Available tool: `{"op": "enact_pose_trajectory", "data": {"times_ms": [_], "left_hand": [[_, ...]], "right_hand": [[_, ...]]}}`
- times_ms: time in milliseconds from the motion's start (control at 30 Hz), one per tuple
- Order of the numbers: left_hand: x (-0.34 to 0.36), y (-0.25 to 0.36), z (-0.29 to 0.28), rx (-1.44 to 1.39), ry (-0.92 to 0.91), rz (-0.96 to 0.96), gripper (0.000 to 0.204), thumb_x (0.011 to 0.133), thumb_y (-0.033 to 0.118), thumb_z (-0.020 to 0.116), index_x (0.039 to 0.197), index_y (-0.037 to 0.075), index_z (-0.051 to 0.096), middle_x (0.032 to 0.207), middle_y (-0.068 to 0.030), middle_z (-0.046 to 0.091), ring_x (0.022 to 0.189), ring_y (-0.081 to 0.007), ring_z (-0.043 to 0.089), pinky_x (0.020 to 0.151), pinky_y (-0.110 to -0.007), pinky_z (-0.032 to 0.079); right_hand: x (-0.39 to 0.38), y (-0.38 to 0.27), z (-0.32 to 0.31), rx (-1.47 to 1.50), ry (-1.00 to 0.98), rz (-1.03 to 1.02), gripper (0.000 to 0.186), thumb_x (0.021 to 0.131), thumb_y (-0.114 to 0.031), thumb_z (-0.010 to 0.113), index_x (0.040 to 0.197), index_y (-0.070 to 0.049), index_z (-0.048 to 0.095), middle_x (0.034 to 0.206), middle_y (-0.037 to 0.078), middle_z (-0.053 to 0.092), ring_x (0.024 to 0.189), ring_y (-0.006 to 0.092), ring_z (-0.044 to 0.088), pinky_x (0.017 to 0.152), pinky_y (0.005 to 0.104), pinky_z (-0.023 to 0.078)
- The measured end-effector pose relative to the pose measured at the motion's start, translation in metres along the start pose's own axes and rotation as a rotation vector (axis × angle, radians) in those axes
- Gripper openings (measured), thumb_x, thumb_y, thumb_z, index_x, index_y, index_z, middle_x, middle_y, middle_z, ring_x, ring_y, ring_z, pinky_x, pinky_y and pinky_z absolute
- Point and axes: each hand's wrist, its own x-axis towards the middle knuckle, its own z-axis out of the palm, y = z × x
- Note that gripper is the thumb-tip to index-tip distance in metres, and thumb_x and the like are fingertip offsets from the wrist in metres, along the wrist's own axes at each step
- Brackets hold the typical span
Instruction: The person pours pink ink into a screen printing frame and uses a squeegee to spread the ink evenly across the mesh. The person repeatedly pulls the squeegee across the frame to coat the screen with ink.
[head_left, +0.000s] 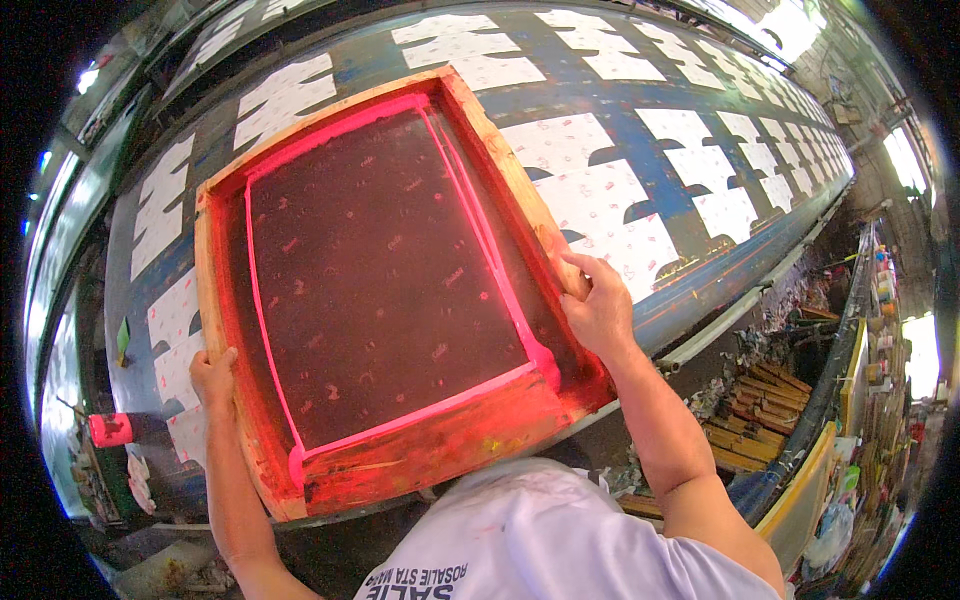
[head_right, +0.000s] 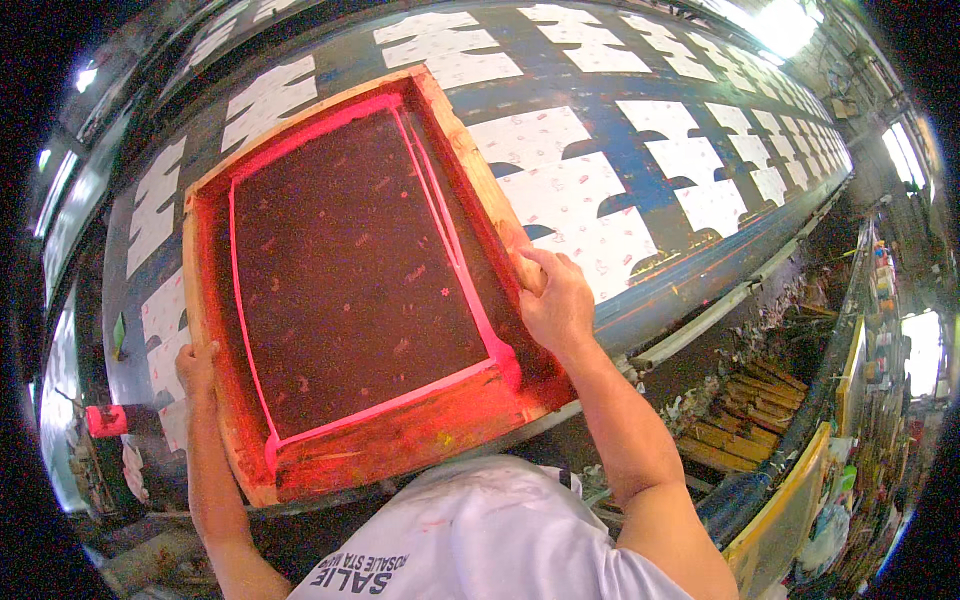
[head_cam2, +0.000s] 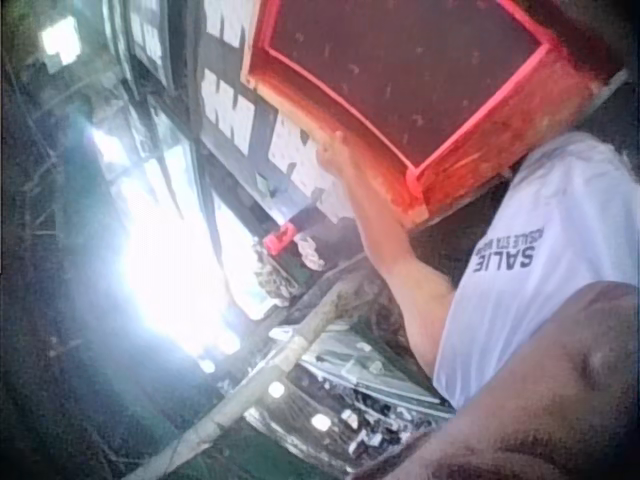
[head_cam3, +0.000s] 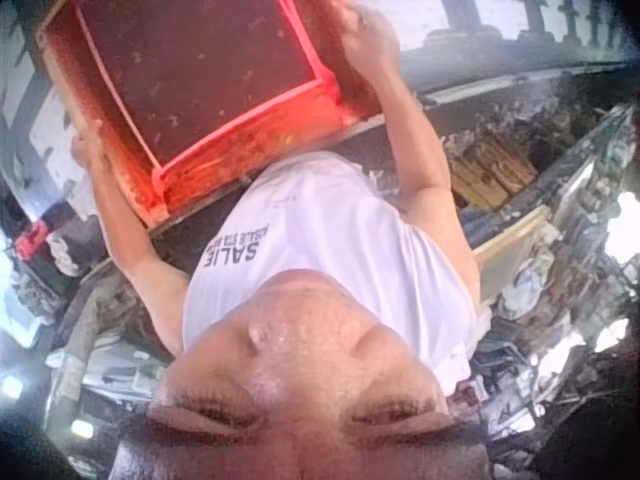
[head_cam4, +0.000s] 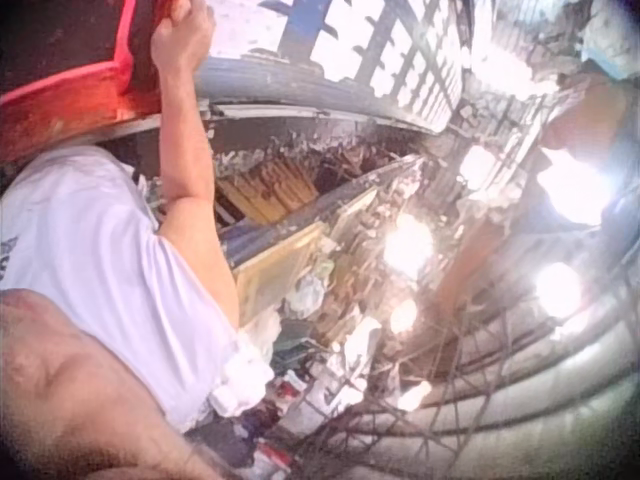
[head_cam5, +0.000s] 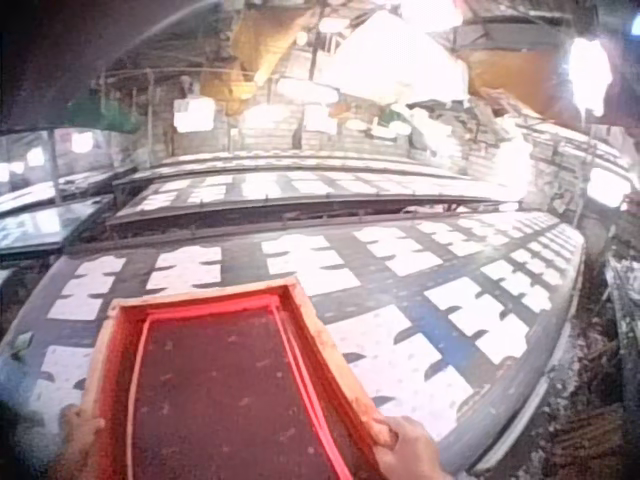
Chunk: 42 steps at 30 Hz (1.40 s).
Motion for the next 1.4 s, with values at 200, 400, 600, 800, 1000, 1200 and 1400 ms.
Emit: {"op": "enact_pose_trajectory", "data": {"times_ms": [200, 400, 600, 800, 1000, 1200, 1400], "left_hand": [[-0.033, 0.077, 0.042, -0.129, 0.062, 0.058, 0.034, 0.083, 0.023, 0.096, 0.098, 0.000, 0.077, 0.092, -0.0125, 0.078, 0.083, -0.0242, 0.071, 0.080, -0.042, 0.057], [-0.086, 0.188, 0.090, -0.133, 0.072, 0.080, 0.036, 0.084, 0.024, 0.097, 0.101, -0.001, 0.077, 0.096, -0.0143, 0.077, 0.089, -0.0273, 0.073, 0.085, -0.044, 0.057], [-0.169, 0.288, 0.139, -0.095, 0.121, 0.118, 0.038, 0.083, 0.025, 0.097, 0.102, -0.001, 0.078, 0.104, -0.0181, 0.077, 0.097, -0.0324, 0.073, 0.091, -0.047, 0.057], [-0.216, 0.349, 0.172, -0.119, 0.093, 0.011, 0.038, 0.084, 0.026, 0.096, 0.102, -0.001, 0.077, 0.107, -0.0190, 0.075, 0.101, -0.0352, 0.072, 0.094, -0.046, 0.056], [-0.227, 0.364, 0.183, -0.158, 0.087, 0.026, 0.040, 0.086, 0.029, 0.095, 0.105, -0.002, 0.077, 0.108, -0.0201, 0.077, 0.100, -0.0351, 0.074, 0.093, -0.047, 0.057], [-0.228, 0.367, 0.190, -0.078, 0.132, 0.079, 0.041, 0.086, 0.030, 0.097, 0.104, -0.001, 0.078, 0.099, -0.0144, 0.080, 0.089, -0.0254, 0.074, 0.086, -0.042, 0.058], [-0.227, 0.360, 0.198, -0.066, 0.077, 0.031, 0.047, 0.084, 0.033, 0.097, 0.109, -0.002, 0.079, 0.110, -0.0217, 0.077, 0.101, -0.0361, 0.075, 0.093, -0.048, 0.058]], "right_hand": [[0.039, 0.071, -0.040, 0.022, 0.027, 0.054, 0.057, 0.080, 0.002, 0.076, 0.135, -0.014, 0.078, 0.114, 0.017, 0.077, 0.106, 0.0396, 0.074, 0.094, 0.0490, 0.061], [0.074, 0.186, -0.085, 0.137, 0.074, 0.145, 0.060, 0.080, 0.004, 0.074, 0.137, -0.013, 0.079, 0.123, 0.018, 0.078, 0.112, 0.0379, 0.076, 0.100, 0.0456, 0.061], [0.110, 0.298, -0.139, 0.195, 0.067, 0.170, 0.063, 0.080, 0.011, 0.075, 0.139, -0.010, 0.078, 0.135, 0.017, 0.077, 0.127, 0.0330, 0.075, 0.108, 0.0417, 0.061], [0.131, 0.357, -0.181, 0.201, 0.015, 0.191, 0.063, 0.083, 0.012, 0.079, 0.143, -0.009, 0.077, 0.138, 0.015, 0.077, 0.125, 0.0305, 0.076, 0.105, 0.0404, 0.061], [0.141, 0.379, -0.193, 0.234, -0.021, 0.185, 0.064, 0.085, 0.013, 0.080, 0.146, -0.008, 0.076, 0.142, 0.014, 0.076, 0.125, 0.0290, 0.075, 0.105, 0.0403, 0.061], [0.141, 0.387, -0.199, 0.211, -0.040, 0.122, 0.063, 0.087, 0.011, 0.081, 0.147, -0.007, 0.075, 0.142, 0.014, 0.076, 0.127, 0.0284, 0.075, 0.106, 0.0403, 0.061], [0.138, 0.361, -0.206, 0.101, -0.055, 0.116, 0.065, 0.087, 0.009, 0.080, 0.150, -0.006, 0.072, 0.144, 0.021, 0.073, 0.132, 0.0394, 0.072, 0.112, 0.0479, 0.058]]}}
